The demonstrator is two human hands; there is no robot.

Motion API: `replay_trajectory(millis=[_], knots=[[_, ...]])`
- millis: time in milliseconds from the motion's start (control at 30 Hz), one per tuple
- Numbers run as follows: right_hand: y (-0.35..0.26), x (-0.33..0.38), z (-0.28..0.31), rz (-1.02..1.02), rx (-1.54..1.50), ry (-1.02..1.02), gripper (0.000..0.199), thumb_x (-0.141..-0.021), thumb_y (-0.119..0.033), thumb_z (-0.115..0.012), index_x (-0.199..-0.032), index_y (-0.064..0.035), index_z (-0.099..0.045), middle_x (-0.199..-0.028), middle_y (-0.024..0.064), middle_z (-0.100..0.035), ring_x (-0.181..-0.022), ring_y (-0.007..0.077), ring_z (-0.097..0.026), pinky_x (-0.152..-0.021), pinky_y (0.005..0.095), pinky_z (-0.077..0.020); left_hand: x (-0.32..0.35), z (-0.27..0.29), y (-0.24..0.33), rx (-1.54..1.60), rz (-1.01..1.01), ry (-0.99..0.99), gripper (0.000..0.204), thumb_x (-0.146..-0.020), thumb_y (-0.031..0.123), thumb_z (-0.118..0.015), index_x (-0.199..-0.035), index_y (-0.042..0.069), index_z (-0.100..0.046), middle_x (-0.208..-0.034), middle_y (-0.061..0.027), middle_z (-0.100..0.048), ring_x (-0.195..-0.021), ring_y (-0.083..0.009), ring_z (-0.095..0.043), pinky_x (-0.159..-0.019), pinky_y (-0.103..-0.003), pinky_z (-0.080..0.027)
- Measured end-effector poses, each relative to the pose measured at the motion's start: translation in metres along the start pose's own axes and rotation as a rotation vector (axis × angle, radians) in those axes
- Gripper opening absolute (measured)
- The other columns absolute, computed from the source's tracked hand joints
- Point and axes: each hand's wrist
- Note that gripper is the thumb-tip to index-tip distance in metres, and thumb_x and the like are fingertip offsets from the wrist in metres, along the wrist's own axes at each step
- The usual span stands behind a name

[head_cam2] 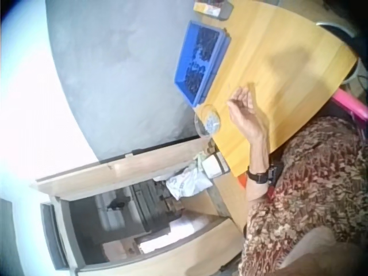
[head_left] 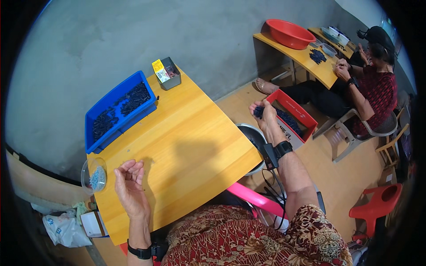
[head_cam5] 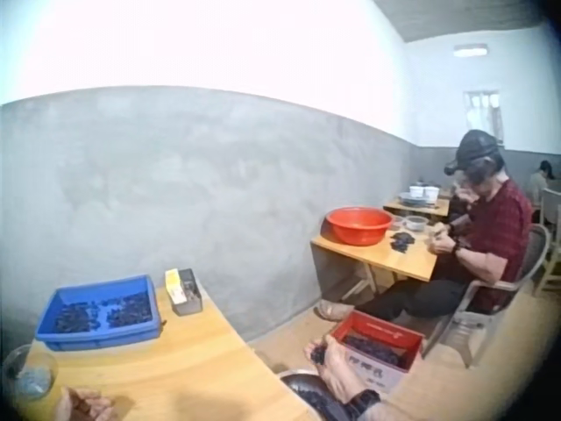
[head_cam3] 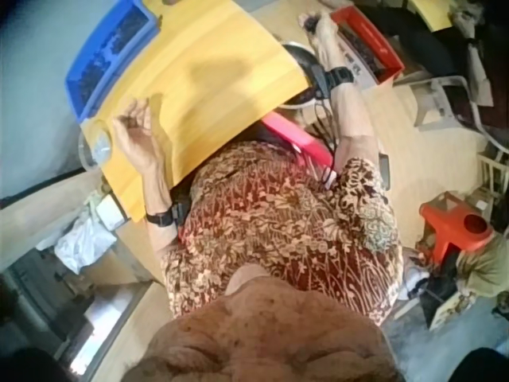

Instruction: Sorting and assembling small black plastic tubes with tiny metal components.

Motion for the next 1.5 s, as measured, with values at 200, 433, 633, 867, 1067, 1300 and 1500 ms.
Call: replay_trajectory(millis=[200, 433, 633, 867, 1067, 1300, 1500], knots=[[0.016, -0.050, 0.057, 0.185, 0.431, 0.197, 0.047, -0.099, -0.039, -0.048, -0.117, 0.0005, -0.063, -0.118, 0.0187, -0.066, -0.109, 0.0288, -0.058, -0.098, 0.0451, -0.0397, 0.002, 0.007, 0.004, -0.022, 0.020, 0.029, 0.047, -0.104, 0.045, -0.045, -0.112, 0.001, -0.059, -0.099, -0.0092, -0.067, -0.102, -0.0182, -0.063, -0.092, -0.030, -0.050], [-0.038, -0.022, 0.021, 0.027, 0.345, -0.134, 0.029, -0.089, -0.028, -0.065, -0.108, -0.0071, -0.067, -0.092, 0.0078, -0.071, -0.089, 0.0169, -0.064, -0.073, 0.0291, -0.0454, 0.010, 0.042, 0.017, -0.023, 0.006, 0.119, 0.045, -0.103, 0.044, -0.047, -0.110, 0.002, -0.061, -0.097, -0.0080, -0.068, -0.097, -0.0168, -0.065, -0.090, -0.029, -0.051], [-0.082, 0.056, -0.046, 0.154, 0.171, -0.484, 0.021, -0.092, -0.024, -0.065, -0.105, -0.0065, -0.067, -0.088, 0.0043, -0.070, -0.086, 0.0139, -0.065, -0.076, 0.0266, -0.0494, 0.015, 0.064, 0.041, 0.061, -0.004, 0.206, 0.039, -0.102, 0.039, -0.053, -0.110, 0.003, -0.063, -0.094, -0.0060, -0.069, -0.092, -0.0139, -0.065, -0.087, -0.029, -0.052], [-0.058, 0.146, -0.121, 0.130, 0.353, -0.857, 0.022, -0.096, -0.025, -0.061, -0.106, -0.0061, -0.067, -0.084, 0.0014, -0.068, -0.084, 0.0111, -0.063, -0.080, 0.0246, -0.0487, 0.024, 0.105, 0.044, -0.118, 0.140, 0.262, 0.029, -0.099, 0.032, -0.060, -0.109, 0.005, -0.064, -0.093, -0.0039, -0.070, -0.090, -0.0123, -0.065, -0.083, -0.026, -0.051], [-0.003, 0.194, -0.172, 0.145, 0.913, -1.206, 0.020, -0.096, -0.021, -0.062, -0.103, -0.0036, -0.070, -0.088, 0.0020, -0.069, -0.082, 0.0073, -0.061, -0.079, 0.0255, -0.0489, 0.022, 0.115, 0.035, -0.105, 0.230, 0.213, 0.021, -0.099, 0.025, -0.061, -0.105, 0.006, -0.068, -0.095, -0.0043, -0.071, -0.085, -0.0117, -0.066, -0.081, -0.025, -0.050], [0.036, 0.215, -0.201, 0.316, 1.063, -1.375, 0.018, -0.096, -0.016, -0.062, -0.105, -0.0005, -0.068, -0.086, 0.0002, -0.067, -0.080, 0.0077, -0.058, -0.070, 0.0265, -0.0489, 0.024, 0.110, 0.041, -0.851, 0.087, 0.030, 0.022, -0.094, 0.011, -0.063, -0.112, -0.001, -0.066, -0.100, -0.0132, -0.070, -0.098, -0.0246, -0.068, -0.088, -0.034, -0.052], [0.038, 0.201, -0.248, 0.547, 1.045, -1.367, 0.020, -0.094, -0.017, -0.063, -0.102, 0.0004, -0.069, -0.087, 0.0030, -0.068, -0.078, 0.0104, -0.059, -0.069, 0.0294, -0.0487, 0.023, 0.112, 0.043, -1.004, -0.022, -0.092, 0.025, -0.093, 0.015, -0.064, -0.113, 0.000, -0.065, -0.109, -0.0196, -0.067, -0.104, -0.0353, -0.065, -0.089, -0.038, -0.051]])
Point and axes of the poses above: each hand's wrist, its own x-axis away from the middle knuckle, its own z-axis out of the back of the hand, y = z × x
